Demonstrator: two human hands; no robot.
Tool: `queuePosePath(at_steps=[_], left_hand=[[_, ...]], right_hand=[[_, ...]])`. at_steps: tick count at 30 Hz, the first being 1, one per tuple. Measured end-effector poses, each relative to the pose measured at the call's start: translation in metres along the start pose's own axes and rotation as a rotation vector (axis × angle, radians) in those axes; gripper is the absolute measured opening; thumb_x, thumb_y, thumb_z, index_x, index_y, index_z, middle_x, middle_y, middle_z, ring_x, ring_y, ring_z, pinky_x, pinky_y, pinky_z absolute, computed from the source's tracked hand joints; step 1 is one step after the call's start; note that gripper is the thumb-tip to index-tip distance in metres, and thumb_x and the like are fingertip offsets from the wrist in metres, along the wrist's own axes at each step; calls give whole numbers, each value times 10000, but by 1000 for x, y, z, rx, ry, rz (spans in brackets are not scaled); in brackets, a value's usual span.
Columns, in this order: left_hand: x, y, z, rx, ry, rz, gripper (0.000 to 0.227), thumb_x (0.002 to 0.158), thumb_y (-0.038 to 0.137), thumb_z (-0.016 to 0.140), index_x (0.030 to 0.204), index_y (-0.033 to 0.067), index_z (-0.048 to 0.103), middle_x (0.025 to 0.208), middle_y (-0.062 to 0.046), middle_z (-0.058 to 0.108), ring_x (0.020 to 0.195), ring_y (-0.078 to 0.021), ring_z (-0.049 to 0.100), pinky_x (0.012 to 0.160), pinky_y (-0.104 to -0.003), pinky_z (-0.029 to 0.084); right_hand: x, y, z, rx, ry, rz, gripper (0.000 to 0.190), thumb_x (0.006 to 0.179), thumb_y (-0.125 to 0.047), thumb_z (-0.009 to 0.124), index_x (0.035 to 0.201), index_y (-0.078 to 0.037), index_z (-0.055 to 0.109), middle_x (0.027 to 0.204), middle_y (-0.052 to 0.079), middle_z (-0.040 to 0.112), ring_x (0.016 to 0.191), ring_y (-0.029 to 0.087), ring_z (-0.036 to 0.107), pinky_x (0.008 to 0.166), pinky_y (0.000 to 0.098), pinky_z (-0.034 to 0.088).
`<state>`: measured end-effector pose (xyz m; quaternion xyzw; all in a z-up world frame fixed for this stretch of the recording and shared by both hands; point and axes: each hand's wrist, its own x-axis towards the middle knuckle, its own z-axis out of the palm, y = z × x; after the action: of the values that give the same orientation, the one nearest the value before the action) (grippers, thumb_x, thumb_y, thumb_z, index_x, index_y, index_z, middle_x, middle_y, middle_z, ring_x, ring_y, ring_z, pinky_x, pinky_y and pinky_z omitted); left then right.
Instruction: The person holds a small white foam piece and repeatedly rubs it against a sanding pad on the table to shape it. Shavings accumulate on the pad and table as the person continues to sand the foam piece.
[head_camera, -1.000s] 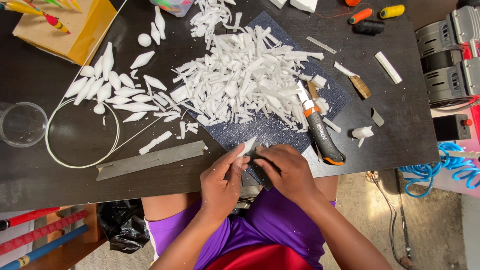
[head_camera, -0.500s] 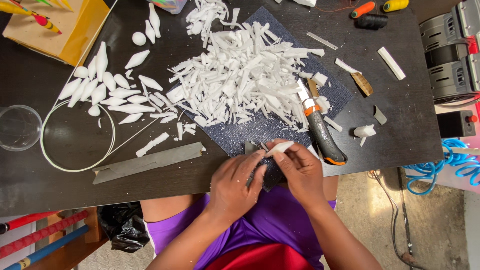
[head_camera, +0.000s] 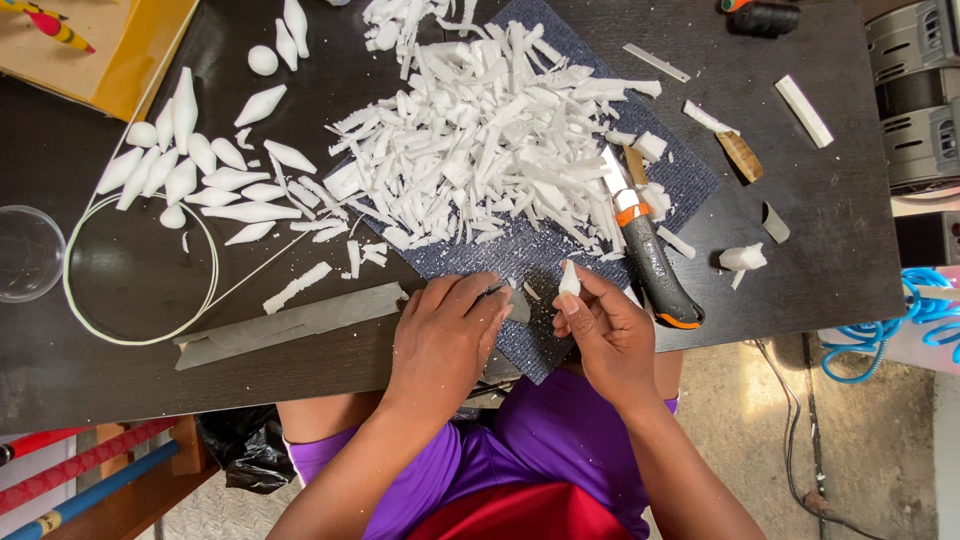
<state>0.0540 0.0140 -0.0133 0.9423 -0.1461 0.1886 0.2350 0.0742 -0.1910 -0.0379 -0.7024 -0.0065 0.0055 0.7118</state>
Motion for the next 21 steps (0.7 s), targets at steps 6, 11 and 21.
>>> queuePosePath(at_steps=[6, 11, 21], left_hand=[[2, 1, 7, -52, 5, -17, 244, 1010, 174, 689, 1251, 144, 670, 1063, -95, 665, 982, -313, 675, 766, -432, 531], [-1, -2, 17, -193, -17, -78, 297, 964, 105, 697, 1252, 168, 661, 1034, -71, 611, 871, -322, 697, 728, -421, 570], [8, -2, 10, -253, 5, -204, 154, 982, 93, 720, 1135, 77, 721, 1023, -105, 645, 871, -322, 749, 694, -388, 652]], right_hand=[[3, 0, 1, 9, 9, 28, 352, 978, -4, 658, 1317, 91, 648, 855, 218, 703, 694, 171, 684, 610, 327, 646], [4, 0, -1, 37, 21, 33, 345, 973, -12, 665, 1301, 97, 653, 843, 213, 696, 675, 180, 691, 585, 331, 645], [2, 2, -2, 24, 17, 27, 339, 969, -6, 668, 1290, 101, 657, 832, 213, 693, 656, 180, 690, 555, 318, 632]])
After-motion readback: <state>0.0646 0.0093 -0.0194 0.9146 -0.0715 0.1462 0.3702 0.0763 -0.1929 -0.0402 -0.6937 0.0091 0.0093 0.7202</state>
